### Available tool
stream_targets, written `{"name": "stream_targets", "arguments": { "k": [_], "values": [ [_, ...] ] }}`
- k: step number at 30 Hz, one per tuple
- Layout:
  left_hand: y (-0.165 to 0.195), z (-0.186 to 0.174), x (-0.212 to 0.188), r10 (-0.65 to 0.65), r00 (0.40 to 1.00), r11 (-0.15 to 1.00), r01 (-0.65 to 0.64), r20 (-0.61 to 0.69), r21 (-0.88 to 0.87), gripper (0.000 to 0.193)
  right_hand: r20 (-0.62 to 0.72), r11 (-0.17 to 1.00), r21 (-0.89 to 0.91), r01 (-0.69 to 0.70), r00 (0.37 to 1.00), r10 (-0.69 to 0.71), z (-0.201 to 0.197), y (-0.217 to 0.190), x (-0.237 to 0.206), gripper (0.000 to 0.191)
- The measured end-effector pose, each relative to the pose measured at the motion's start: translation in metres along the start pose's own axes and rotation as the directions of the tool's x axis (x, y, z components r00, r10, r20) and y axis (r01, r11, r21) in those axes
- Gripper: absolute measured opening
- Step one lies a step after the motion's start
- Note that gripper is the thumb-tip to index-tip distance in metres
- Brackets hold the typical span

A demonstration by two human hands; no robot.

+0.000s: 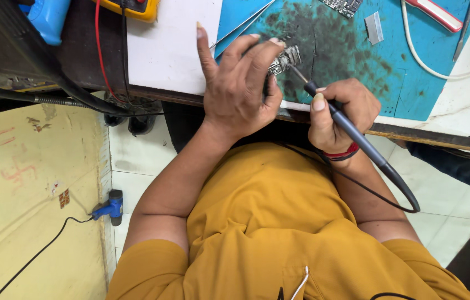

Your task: The person solders components on a small circuit board at a repair workbench, holding the board steady with one hand while applying a soldering iron to its contacts. They reposition the board, use tweezers on small parts, and continue soldering different points on the board.

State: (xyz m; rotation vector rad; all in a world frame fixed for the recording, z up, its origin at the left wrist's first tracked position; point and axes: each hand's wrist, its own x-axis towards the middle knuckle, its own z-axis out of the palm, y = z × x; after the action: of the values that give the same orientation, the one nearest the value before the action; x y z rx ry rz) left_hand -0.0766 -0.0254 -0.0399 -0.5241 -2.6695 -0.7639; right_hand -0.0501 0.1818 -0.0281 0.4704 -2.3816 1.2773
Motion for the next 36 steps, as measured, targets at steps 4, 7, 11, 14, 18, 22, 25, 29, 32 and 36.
{"name": "stream_targets", "arguments": {
  "k": [4,7,11,14,18,22,25,29,32,36],
  "values": [
    [0.001,-0.003,0.001,0.009,0.998,1.0,-0.011,-0.056,-0.024,0.045,0.02,0.999,0.011,0.037,0.999,-0.037,0.0,0.001,0.002,0.014],
    [0.002,-0.004,0.003,-0.042,0.996,0.999,0.04,-0.077,-0.035,0.035,0.042,1.0,0.008,0.025,0.999,-0.026,-0.001,0.001,0.004,0.014],
    [0.003,-0.003,0.006,-0.035,0.997,0.999,0.033,-0.064,-0.032,0.023,0.087,0.998,0.0,0.063,0.994,-0.062,-0.001,0.0,0.008,0.013],
    [0.002,-0.002,0.005,-0.028,0.997,0.999,0.026,-0.07,-0.028,0.021,0.096,0.997,-0.002,0.074,0.993,-0.074,0.0,0.0,0.01,0.013],
    [0.001,-0.002,0.005,-0.03,0.997,0.999,0.028,-0.064,-0.032,0.019,0.091,0.997,-0.011,0.075,0.993,-0.074,0.001,-0.001,0.012,0.013],
    [0.001,-0.003,0.004,-0.033,0.998,0.999,0.031,-0.051,-0.035,0.021,0.109,0.998,-0.005,0.063,0.992,-0.062,0.001,-0.002,0.012,0.013],
    [0.001,-0.004,0.005,-0.033,0.998,0.999,0.031,-0.054,-0.032,0.02,0.103,0.997,-0.004,0.072,0.992,-0.071,0.001,-0.003,0.013,0.013],
    [0.001,-0.004,0.005,-0.033,0.998,0.999,0.032,-0.047,-0.032,0.022,0.125,0.997,-0.017,0.074,0.99,-0.071,0.0,-0.003,0.013,0.013],
    [0.001,-0.004,0.005,-0.033,0.998,0.999,0.031,-0.051,-0.038,0.021,0.12,0.997,-0.003,0.073,0.99,-0.072,0.0,-0.004,0.013,0.013],
    [0.0,-0.004,0.004,-0.031,0.998,0.999,0.029,-0.047,-0.036,0.022,0.121,0.997,-0.01,0.079,0.99,-0.077,0.0,-0.004,0.013,0.013]
  ]
}}
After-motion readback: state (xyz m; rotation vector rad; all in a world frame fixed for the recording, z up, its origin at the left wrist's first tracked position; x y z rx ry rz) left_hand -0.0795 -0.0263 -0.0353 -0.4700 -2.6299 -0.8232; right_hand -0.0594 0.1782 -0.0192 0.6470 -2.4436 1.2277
